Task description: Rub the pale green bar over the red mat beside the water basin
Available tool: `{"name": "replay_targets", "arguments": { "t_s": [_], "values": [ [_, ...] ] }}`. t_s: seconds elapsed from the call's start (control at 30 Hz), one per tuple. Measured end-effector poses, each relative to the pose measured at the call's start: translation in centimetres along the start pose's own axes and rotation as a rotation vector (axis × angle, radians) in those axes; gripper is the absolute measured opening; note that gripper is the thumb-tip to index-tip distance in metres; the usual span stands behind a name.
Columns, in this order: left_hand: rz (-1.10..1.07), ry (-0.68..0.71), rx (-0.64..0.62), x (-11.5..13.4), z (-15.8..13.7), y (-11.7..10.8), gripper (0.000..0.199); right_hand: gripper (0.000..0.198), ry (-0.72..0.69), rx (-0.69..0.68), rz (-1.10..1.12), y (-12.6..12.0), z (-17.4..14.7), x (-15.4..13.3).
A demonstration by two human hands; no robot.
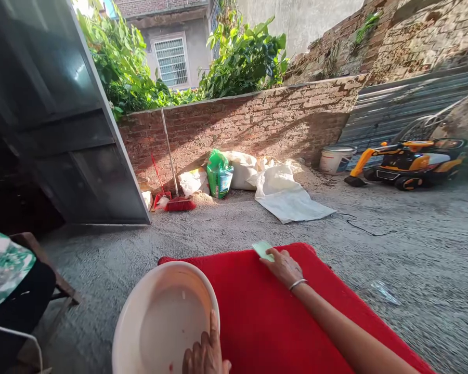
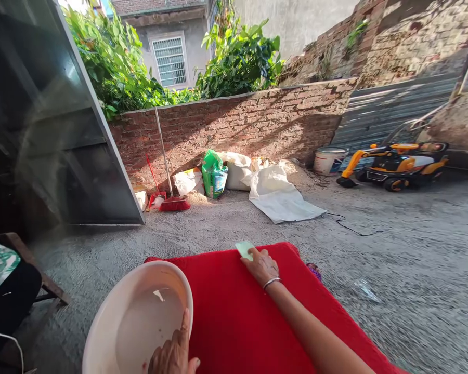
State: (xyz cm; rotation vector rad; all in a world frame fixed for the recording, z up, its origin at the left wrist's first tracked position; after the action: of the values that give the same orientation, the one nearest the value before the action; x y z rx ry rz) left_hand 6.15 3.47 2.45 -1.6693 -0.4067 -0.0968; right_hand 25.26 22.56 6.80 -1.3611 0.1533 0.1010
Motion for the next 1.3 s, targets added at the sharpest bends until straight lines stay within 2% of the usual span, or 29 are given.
{"name": "replay_targets", "arguments": {
  "t_s": [0.1,0.2,0.3,0.4,0.53,0.63,0.7,0.77,0.87,1.03,1.13,1.2,1.3],
  "values": [
    [0.042,0.060,0.007,-0.8,0.0,0.6,0.077,0.035,-0.132,-0.163,-0.003,1.3,-0.7,-5.0],
    [0.073,0.136,0.022,-1.4,0.0,1.1,0.077,0.033,-0.251,-0.247,0.004,2.2,-1.4,-10.1],
    [0.072,0.074,0.037,-1.1,-0.2,1.1,0.079,0.034,-0.272,-0.288,-0.011,2.5,-1.0,-11.6],
    [0.039,-0.020,0.081,-0.1,-0.5,0.7,0.079,0.037,-0.178,-0.313,-0.058,1.8,0.6,-8.1],
    [-0.001,-0.010,0.118,0.8,-0.6,0.1,0.077,0.042,0.078,-0.316,-0.147,-1.0,2.8,1.1],
    [0.003,0.014,0.129,1.0,-0.6,-0.1,0.077,0.047,0.285,-0.299,-0.212,-3.9,3.1,7.4],
    [0.012,0.016,0.127,1.1,-0.5,-0.2,0.078,0.049,0.365,-0.277,-0.239,-5.3,2.7,9.9],
    [0.018,0.028,0.121,1.2,-0.5,-0.5,0.077,0.049,0.369,-0.259,-0.243,-5.7,2.0,10.3],
    [0.017,0.031,0.104,1.4,-0.6,-1.0,0.076,0.045,0.230,-0.247,-0.201,-4.2,0.4,7.2],
    [0.002,-0.002,0.077,1.6,-0.6,-1.5,0.076,0.034,-0.167,-0.269,-0.054,0.4,-4.4,-3.1],
    [0.008,-0.009,0.057,1.6,-0.4,-1.6,0.075,0.030,-0.326,-0.273,0.008,1.9,-6.8,-7.3],
    [0.005,-0.024,0.033,1.5,-0.3,-1.6,0.075,0.029,-0.345,-0.268,0.020,2.1,-7.1,-7.8],
    [-0.008,-0.032,0.012,1.4,-0.3,-1.8,0.075,0.027,-0.257,-0.251,0.000,1.3,-5.5,-4.5]
  ]
}}
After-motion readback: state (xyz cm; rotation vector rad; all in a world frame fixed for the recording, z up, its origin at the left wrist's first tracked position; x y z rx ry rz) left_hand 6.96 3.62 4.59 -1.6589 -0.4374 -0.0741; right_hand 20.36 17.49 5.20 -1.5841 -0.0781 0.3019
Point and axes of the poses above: each hand's wrist, its own z-axis towards the middle knuckle, its own y-axis out of the palm, x = y × z, the point moved 1 cm from there along z, towards the middle knuckle, and after that the axes turned 9 degrees about -z, right-handed, at the moved point
